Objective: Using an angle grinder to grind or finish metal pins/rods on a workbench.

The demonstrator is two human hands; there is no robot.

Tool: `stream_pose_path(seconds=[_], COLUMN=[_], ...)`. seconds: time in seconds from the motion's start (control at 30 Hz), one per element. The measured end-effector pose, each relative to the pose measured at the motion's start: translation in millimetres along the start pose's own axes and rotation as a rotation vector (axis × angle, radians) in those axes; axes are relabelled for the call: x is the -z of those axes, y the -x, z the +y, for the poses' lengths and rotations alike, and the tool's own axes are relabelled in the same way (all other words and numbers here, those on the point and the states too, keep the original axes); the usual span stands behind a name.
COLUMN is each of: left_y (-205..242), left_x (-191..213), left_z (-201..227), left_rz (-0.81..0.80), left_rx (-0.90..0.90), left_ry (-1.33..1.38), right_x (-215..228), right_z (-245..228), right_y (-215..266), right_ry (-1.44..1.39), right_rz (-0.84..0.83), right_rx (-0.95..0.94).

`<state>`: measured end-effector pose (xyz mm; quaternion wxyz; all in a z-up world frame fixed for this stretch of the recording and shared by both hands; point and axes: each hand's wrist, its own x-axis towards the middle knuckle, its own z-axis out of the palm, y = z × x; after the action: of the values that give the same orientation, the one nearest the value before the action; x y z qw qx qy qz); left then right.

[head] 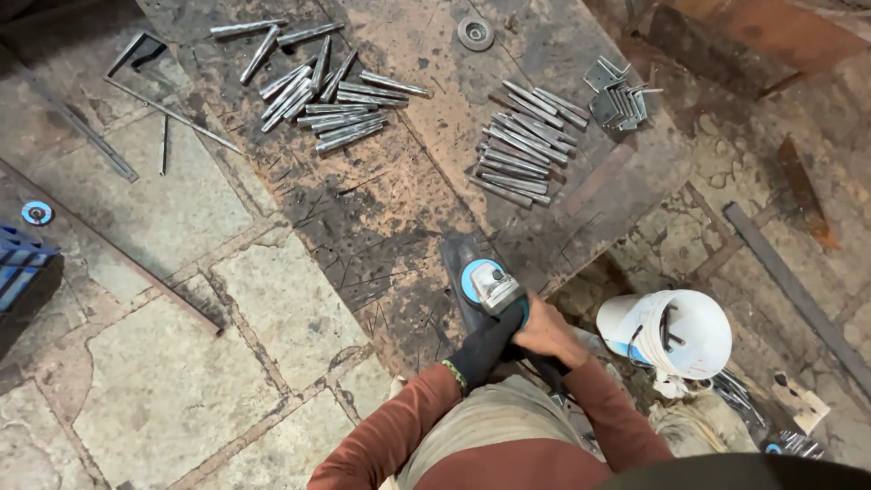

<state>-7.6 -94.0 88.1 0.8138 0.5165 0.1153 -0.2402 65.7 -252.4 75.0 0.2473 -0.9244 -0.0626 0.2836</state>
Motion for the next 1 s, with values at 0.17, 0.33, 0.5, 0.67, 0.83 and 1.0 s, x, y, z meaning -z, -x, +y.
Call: stream_pose_path(seconds=[0.17,0.33,0.5,0.67,0.83,1.0], left_y=[-10.7,-40.5,-35.3,-24.1,-27.8,-41.0], left_x=[5.0,23.2,18.1,11.1,12.6,13.1], left_z=[-9.8,-55.7,-50.2,-34.4,-50.1,-58.4], left_rz=[-0.035,-0.032,-0.049,-0.047,-0.077,-0.005], left_rx=[0.101,0.079,0.097,0.049,0.099,-0.079], left_ry=[-0.037,-0.133,-0.026,0.104,0.23,-0.024], right_x=[-10.9,-5.6,-7.9,-10.5,-2.9,-16.4], right_z=[8.0,-6.8,-7.5,-6.9,-18.1,18.0], right_y=[-7.9,-2.6,1.5,2.3,9.5,-14.8], right_ry=[0.009,0.103,0.057,0.044,0.005,0.044], right_rz=[0.023,0.014,0.056,0.064,0.045,0.057], right_rx=[0.005,-0.085,-0.081,-0.093,-0.121,0.051])
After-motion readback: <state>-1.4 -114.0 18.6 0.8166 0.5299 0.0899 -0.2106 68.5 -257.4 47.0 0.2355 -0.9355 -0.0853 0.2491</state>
